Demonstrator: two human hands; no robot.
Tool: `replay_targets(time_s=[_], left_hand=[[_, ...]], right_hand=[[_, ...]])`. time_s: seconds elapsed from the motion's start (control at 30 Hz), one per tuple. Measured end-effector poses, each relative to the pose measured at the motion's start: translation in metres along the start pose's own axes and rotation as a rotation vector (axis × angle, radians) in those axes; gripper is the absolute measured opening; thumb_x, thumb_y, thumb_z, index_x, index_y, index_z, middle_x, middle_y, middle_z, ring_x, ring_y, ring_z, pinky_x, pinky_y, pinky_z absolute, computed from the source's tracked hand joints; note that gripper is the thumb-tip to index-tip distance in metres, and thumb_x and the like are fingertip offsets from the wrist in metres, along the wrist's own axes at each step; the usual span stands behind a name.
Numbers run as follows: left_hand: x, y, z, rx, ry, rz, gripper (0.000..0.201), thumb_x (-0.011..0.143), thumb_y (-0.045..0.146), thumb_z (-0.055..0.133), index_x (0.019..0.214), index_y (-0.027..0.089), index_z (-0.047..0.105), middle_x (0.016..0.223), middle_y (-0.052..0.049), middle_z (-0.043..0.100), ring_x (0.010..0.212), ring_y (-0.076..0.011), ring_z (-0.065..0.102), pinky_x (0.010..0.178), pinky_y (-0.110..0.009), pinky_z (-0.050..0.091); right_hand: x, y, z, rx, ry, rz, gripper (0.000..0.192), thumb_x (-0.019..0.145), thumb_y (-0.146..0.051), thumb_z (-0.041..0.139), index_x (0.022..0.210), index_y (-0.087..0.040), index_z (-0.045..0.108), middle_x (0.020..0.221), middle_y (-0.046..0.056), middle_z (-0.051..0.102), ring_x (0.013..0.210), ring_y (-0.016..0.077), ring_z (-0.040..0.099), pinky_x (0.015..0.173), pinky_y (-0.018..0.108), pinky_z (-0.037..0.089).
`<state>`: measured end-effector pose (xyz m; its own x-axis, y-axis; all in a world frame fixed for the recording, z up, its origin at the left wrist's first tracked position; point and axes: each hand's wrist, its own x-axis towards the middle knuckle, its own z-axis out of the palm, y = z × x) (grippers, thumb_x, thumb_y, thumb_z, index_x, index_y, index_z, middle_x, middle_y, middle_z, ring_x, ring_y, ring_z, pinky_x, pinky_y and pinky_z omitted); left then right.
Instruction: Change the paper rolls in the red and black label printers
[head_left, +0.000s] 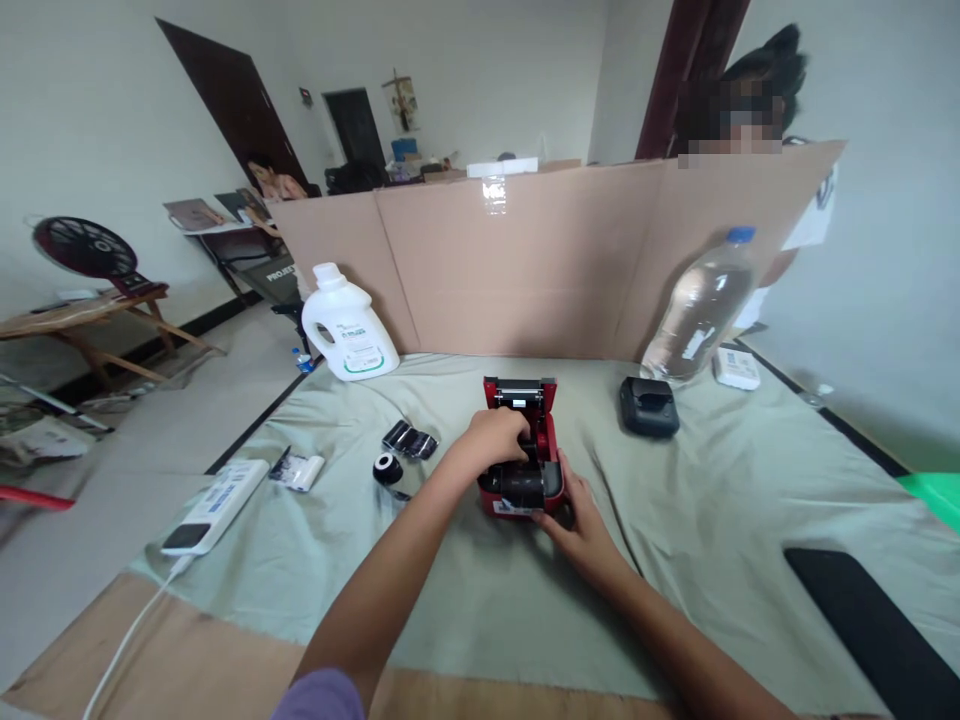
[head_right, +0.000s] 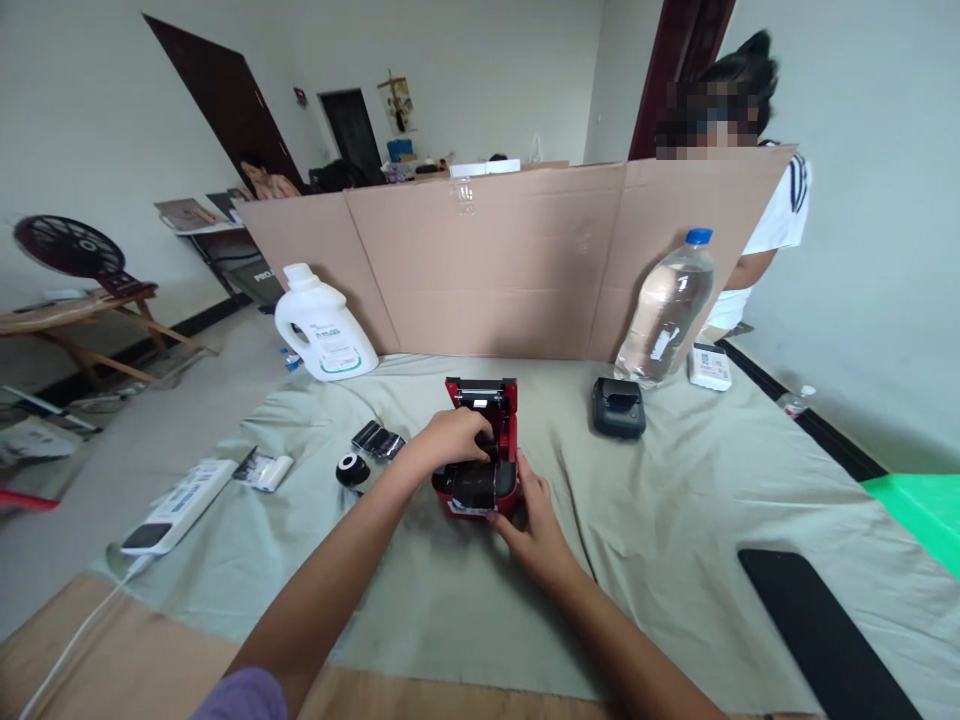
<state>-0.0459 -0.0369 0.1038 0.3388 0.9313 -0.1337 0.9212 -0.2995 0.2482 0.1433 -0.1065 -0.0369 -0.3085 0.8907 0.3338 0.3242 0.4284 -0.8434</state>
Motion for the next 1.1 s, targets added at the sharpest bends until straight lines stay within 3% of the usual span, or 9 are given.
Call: replay_targets(time_s=[0.2, 0.3, 0.43, 0.57, 0.7, 0.8, 0.9, 0.97, 1.1], left_hand=[[-0.062, -0.061, -0.027, -0.686, 0.327, 0.069, 0.035, 0.074, 0.046, 0.074, 0.099, 0.021, 0.073, 0.1, -0.006, 0.074, 0.084, -0.0204, 0.068, 0.072, -0.029, 0.052], [-0.098, -0.123, -0.034, -0.88, 0.668, -0.217, 0.045, 0.068, 0.048, 0.076, 0.103, 0.019, 0.068, 0.095, -0.004, 0.071, 0.067, -0.015, 0.062, 0.054, -0.022, 0.043], [-0.12, -0.204, -0.011, -0.728, 0.997, -0.708, 0.043, 0.069, 0.046, 0.068, 0.1, 0.017, 0.068, 0.065, 0.001, 0.06, 0.061, -0.0166, 0.058, 0.051, -0.022, 0.038], [-0.118, -0.242, 0.028, -0.43, 0.789, -0.935, 0.031, 0.072, 0.043, 0.065, 0.09, 0.018, 0.069, 0.07, -0.003, 0.068, 0.079, -0.0238, 0.065, 0.069, -0.029, 0.048], [-0.111, -0.239, 0.046, -0.248, 0.638, -1.005, 0.03, 0.08, 0.04, 0.06, 0.098, 0.018, 0.069, 0.093, -0.011, 0.073, 0.098, -0.0303, 0.066, 0.082, -0.035, 0.049], [-0.109, -0.225, 0.041, -0.165, 0.606, -1.062, 0.042, 0.082, 0.046, 0.061, 0.112, 0.017, 0.066, 0.118, -0.019, 0.067, 0.106, -0.0362, 0.065, 0.085, -0.042, 0.051], [-0.109, -0.213, 0.025, -0.092, 0.753, -1.08, 0.062, 0.082, 0.051, 0.064, 0.133, 0.018, 0.055, 0.137, -0.021, 0.055, 0.108, -0.0383, 0.064, 0.084, -0.046, 0.052], [-0.108, -0.209, 0.015, -0.057, 0.843, -0.999, 0.055, 0.086, 0.049, 0.06, 0.133, 0.021, 0.055, 0.134, -0.017, 0.058, 0.11, -0.0349, 0.064, 0.084, -0.042, 0.052], [-0.096, -0.205, 0.011, -0.133, 0.53, -0.784, 0.034, 0.086, 0.044, 0.06, 0.113, 0.026, 0.068, 0.11, -0.007, 0.073, 0.105, -0.0278, 0.066, 0.083, -0.032, 0.049]], right_hand=[[0.0, -0.001, -0.001, 0.014, -0.006, 0.01, 0.092, 0.089, -0.046, 0.067, 0.163, -0.029, 0.014, 0.149, 0.013, 0.048, 0.134, 0.0336, 0.047, 0.113, 0.055, 0.04], [0.0, -0.002, -0.001, 0.006, -0.005, 0.026, 0.093, 0.088, -0.046, 0.068, 0.163, -0.029, 0.015, 0.147, 0.013, 0.049, 0.132, 0.0334, 0.049, 0.112, 0.055, 0.042], [-0.001, -0.001, -0.001, 0.003, -0.012, 0.028, 0.089, 0.089, -0.046, 0.067, 0.162, -0.03, 0.017, 0.148, 0.013, 0.049, 0.13, 0.0326, 0.051, 0.108, 0.052, 0.046], [-0.001, 0.0, -0.001, -0.003, -0.004, 0.023, 0.089, 0.09, -0.047, 0.066, 0.162, -0.029, 0.017, 0.149, 0.014, 0.046, 0.136, 0.033, 0.046, 0.114, 0.054, 0.04], [0.0, 0.0, -0.002, -0.016, -0.006, 0.021, 0.088, 0.09, -0.048, 0.066, 0.162, -0.03, 0.019, 0.151, 0.014, 0.045, 0.137, 0.0337, 0.045, 0.112, 0.053, 0.041], [0.001, -0.001, -0.002, -0.021, 0.001, 0.022, 0.088, 0.089, -0.049, 0.067, 0.161, -0.028, 0.021, 0.147, 0.014, 0.049, 0.135, 0.0343, 0.048, 0.11, 0.053, 0.044], [0.002, -0.003, -0.002, -0.021, 0.009, 0.001, 0.086, 0.089, -0.05, 0.067, 0.16, -0.028, 0.024, 0.15, 0.014, 0.048, 0.137, 0.0359, 0.047, 0.112, 0.057, 0.042], [0.002, -0.003, -0.002, -0.022, 0.011, -0.008, 0.085, 0.089, -0.051, 0.067, 0.159, -0.03, 0.024, 0.153, 0.014, 0.044, 0.138, 0.0376, 0.045, 0.112, 0.06, 0.04], [0.002, -0.002, -0.002, -0.019, 0.017, -0.003, 0.085, 0.088, -0.052, 0.068, 0.159, -0.03, 0.026, 0.152, 0.014, 0.044, 0.135, 0.0384, 0.047, 0.108, 0.062, 0.043]])
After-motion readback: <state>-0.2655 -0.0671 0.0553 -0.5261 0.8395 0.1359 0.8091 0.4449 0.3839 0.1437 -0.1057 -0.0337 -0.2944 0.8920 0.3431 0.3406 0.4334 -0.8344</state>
